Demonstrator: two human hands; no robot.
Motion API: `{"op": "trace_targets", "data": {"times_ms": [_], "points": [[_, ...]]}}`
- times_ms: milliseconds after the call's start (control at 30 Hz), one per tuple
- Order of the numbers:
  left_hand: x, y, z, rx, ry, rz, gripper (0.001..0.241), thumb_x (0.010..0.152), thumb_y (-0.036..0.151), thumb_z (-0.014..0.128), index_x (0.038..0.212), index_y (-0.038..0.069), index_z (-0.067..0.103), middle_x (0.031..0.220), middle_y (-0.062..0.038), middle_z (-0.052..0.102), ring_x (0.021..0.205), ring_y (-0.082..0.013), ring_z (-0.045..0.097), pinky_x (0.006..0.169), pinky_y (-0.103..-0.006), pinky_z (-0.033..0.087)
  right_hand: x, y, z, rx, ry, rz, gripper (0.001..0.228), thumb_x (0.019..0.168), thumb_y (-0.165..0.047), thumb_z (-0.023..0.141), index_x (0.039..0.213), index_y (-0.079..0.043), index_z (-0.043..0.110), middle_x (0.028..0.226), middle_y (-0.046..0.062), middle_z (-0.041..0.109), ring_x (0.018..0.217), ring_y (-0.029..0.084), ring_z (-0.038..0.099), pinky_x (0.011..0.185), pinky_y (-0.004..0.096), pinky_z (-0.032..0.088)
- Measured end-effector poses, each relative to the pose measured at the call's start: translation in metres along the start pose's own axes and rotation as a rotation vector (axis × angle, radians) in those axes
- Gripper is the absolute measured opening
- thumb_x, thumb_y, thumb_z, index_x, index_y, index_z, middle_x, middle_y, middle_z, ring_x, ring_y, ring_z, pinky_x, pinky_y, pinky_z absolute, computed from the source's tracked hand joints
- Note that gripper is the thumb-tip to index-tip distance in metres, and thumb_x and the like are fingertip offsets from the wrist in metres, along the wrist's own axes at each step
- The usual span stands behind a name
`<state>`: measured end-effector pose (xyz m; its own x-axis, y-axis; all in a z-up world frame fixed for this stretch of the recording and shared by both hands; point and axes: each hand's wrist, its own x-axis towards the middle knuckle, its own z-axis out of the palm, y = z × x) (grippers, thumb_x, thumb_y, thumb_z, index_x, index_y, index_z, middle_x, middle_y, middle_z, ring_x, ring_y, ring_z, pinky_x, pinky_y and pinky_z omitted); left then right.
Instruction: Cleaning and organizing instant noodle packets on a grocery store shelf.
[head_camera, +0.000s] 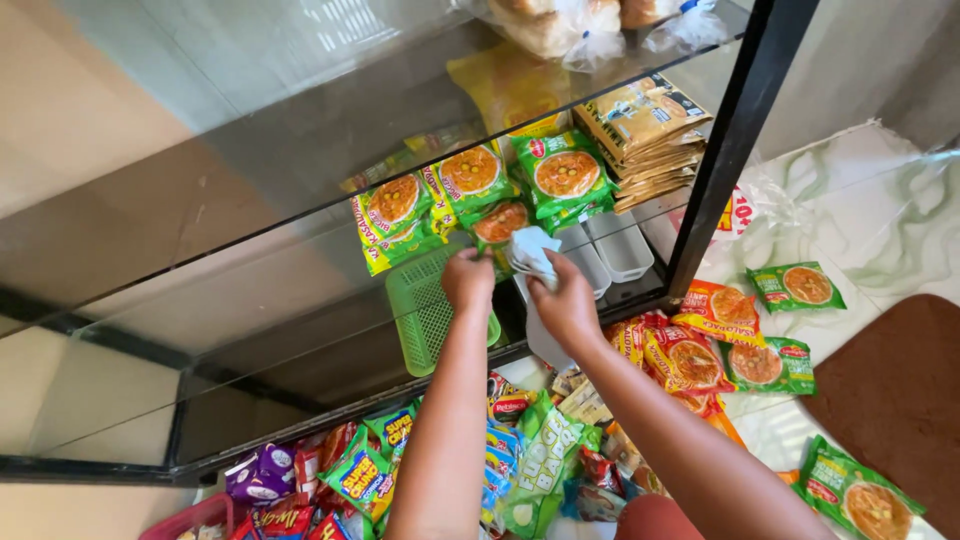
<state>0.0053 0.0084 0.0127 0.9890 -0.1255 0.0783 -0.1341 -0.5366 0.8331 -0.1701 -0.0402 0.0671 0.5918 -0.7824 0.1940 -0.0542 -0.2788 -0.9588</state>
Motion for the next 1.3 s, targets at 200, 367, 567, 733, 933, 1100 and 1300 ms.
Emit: {"op": "trace_targets", "data": {"times_ms": [200,367,567,733,933,1100,1300], "points": [[0.014,-0.007,0.005,-0.01,0.017,0.047,0.04,0.083,0.036,0.081,0.109,0.007,0.077,0.101,-0.019,0.077,0.096,-0.0331,0.075,0.087,-0.0423,0.056,0.01,0.033,0.008,0.018,-0.043,-0.151,0.055,0.088,-0.018,0.076,0.138,-0.002,0.06,0.13,0.019,0.068,0.124,0.027,0.065,0.105,0.036,0.048],[0.007,-0.01,-0.017,-0.052,-0.128,0.036,0.046,0.085,0.037,0.081,0.115,0.005,0.07,0.105,-0.014,0.073,0.088,-0.0254,0.067,0.075,-0.0403,0.054,-0.028,0.078,-0.042,0.008,-0.056,-0.055,0.053,0.089,-0.019,0.076,0.137,-0.002,0.06,0.131,0.017,0.07,0.126,0.027,0.065,0.106,0.037,0.048],[-0.055,0.02,-0.051,0.02,0.069,0.349,0.051,0.088,0.027,0.088,0.123,0.0,0.063,0.12,-0.019,0.066,0.11,-0.0319,0.061,0.097,-0.0455,0.048,-0.097,0.173,-0.201,-0.28,0.115,0.362,0.061,0.087,-0.015,0.071,0.146,-0.01,0.055,0.131,0.019,0.066,0.119,0.03,0.066,0.101,0.04,0.05],[-0.162,0.009,-0.065,0.127,0.136,0.649,0.042,0.097,0.02,0.083,0.132,0.009,0.062,0.149,-0.024,0.045,0.142,-0.0433,0.042,0.118,-0.0559,0.031,-0.18,0.343,-0.356,-0.686,0.254,0.751,0.05,0.091,-0.006,0.06,0.141,-0.002,0.052,0.119,0.036,0.063,0.113,0.052,0.061,0.096,0.059,0.048],[-0.262,-0.029,-0.042,0.05,-0.043,0.569,0.033,0.092,0.018,0.077,0.123,0.014,0.065,0.149,-0.019,0.047,0.137,-0.0395,0.047,0.113,-0.0521,0.037,-0.243,0.364,-0.364,-0.884,0.512,0.697,0.066,0.08,-0.027,0.088,0.129,0.004,0.057,0.127,0.039,0.053,0.119,0.052,0.054,0.098,0.056,0.045],[-0.293,-0.035,-0.033,-0.086,-0.243,0.478,0.035,0.089,0.014,0.076,0.122,0.01,0.064,0.136,-0.018,0.06,0.134,-0.0364,0.053,0.115,-0.0477,0.04,-0.201,0.336,-0.332,-0.677,0.493,0.549,0.061,0.081,-0.026,0.088,0.129,0.002,0.064,0.122,0.029,0.066,0.113,0.042,0.065,0.095,0.049,0.051],[-0.286,0.01,-0.066,-0.138,-0.52,0.422,0.062,0.085,0.025,0.082,0.138,0.006,0.056,0.135,-0.018,0.062,0.127,-0.0347,0.058,0.111,-0.0433,0.046,-0.135,0.161,-0.302,-0.605,0.041,0.311,0.054,0.078,-0.011,0.083,0.13,-0.005,0.069,0.112,0.02,0.075,0.103,0.031,0.075,0.088,0.043,0.056]]}}
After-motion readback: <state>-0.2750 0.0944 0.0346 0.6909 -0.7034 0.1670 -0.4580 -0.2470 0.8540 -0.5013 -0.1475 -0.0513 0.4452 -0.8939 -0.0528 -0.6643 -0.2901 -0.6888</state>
